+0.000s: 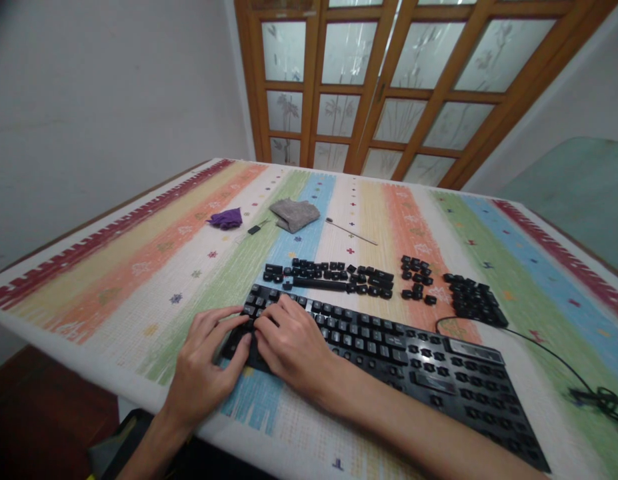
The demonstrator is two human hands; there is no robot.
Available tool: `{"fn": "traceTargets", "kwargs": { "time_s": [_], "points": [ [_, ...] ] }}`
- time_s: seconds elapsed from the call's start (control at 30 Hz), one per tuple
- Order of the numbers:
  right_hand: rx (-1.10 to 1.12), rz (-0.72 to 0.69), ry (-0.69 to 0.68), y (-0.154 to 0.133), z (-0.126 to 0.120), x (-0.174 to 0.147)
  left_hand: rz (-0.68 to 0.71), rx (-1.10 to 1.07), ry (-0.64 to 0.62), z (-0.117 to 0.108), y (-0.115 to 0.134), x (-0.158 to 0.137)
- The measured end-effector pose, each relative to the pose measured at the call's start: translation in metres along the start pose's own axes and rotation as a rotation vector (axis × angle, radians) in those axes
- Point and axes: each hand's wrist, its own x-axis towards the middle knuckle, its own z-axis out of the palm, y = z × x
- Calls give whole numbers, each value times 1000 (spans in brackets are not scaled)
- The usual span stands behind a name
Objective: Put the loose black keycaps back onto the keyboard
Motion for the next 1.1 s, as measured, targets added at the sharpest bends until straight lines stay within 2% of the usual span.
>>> {"fn": "traceTargets", "kwargs": {
  "time_s": [0.43, 0.63, 0.87, 1.1],
  "points": [
    [-34, -11, 38, -1, 5, 0, -6, -1, 6, 0, 0, 1],
    [93, 65, 102, -3, 3, -2, -7, -4, 0, -1, 0, 0],
    [21, 100, 95, -5, 3, -2, -3, -5, 2, 0, 0, 1],
    [22, 36, 69, -2, 0, -1, 2, 5, 1, 0, 1, 1]
  ]
}}
